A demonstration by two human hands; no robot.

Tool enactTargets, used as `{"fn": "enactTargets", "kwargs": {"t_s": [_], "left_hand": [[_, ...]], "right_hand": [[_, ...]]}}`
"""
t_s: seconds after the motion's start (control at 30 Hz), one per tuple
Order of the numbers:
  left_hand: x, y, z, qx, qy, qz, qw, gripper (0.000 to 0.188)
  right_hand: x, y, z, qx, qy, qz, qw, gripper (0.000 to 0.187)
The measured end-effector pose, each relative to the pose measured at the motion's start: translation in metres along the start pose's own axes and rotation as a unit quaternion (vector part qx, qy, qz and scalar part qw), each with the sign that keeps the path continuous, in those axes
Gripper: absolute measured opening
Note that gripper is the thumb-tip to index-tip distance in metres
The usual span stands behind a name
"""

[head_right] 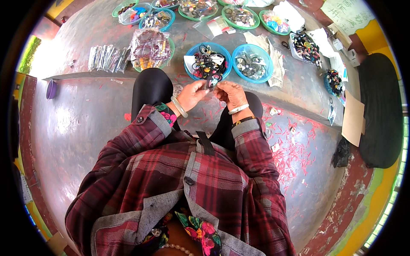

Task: The person sits on the floor and assembles small keychains by hand. They pick up small plastic charms and metal rings from blue bowls, link the components together, and place the finished items into a pile.

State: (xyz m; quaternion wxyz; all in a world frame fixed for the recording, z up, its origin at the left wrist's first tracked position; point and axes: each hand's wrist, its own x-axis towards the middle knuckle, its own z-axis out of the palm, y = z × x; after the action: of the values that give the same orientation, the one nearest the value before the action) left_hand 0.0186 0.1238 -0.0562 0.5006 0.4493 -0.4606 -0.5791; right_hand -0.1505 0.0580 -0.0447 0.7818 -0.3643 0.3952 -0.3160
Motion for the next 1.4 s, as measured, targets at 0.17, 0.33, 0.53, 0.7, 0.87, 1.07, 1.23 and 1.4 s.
{"fn": "enactTargets", "kwargs": {"t_s": [0.17,0.33,0.53,0.7,0.87,1.07,1.23,1.4], "left_hand": [[0.003,-0.004,-0.004,0.070,-0.008,0.010,0.997,0.022],[0.001,0.000,-0.008,0.003,-0.053,-0.046,0.998,0.021],[0.000,0.001,-0.008,-0.015,-0.099,-0.075,0.992,0.024],[-0.001,0.004,-0.008,-0.093,-0.098,-0.163,0.977,0.024],[0.001,-0.003,-0.012,-0.114,-0.115,-0.173,0.972,0.024],[0.000,-0.001,-0.011,-0.120,-0.115,-0.160,0.973,0.025],[-0.002,0.007,-0.009,-0.107,-0.124,-0.154,0.974,0.025],[-0.001,-0.004,-0.012,-0.106,-0.130,-0.157,0.973,0.025]], "right_hand": [[0.002,0.003,-0.003,-0.037,-0.006,-0.010,0.999,0.011],[0.001,-0.005,0.004,-0.107,0.037,-0.140,0.984,0.012],[0.003,0.000,-0.009,-0.137,-0.032,-0.141,0.980,0.021],[-0.001,-0.003,-0.004,-0.117,-0.063,-0.201,0.971,0.017],[-0.003,-0.006,-0.001,-0.158,-0.037,-0.204,0.965,0.016],[-0.006,-0.009,-0.002,-0.248,-0.064,-0.185,0.949,0.020],[-0.002,-0.004,-0.007,-0.259,-0.071,-0.179,0.946,0.020],[-0.008,-0.009,0.003,-0.207,-0.051,-0.123,0.969,0.016]]}}
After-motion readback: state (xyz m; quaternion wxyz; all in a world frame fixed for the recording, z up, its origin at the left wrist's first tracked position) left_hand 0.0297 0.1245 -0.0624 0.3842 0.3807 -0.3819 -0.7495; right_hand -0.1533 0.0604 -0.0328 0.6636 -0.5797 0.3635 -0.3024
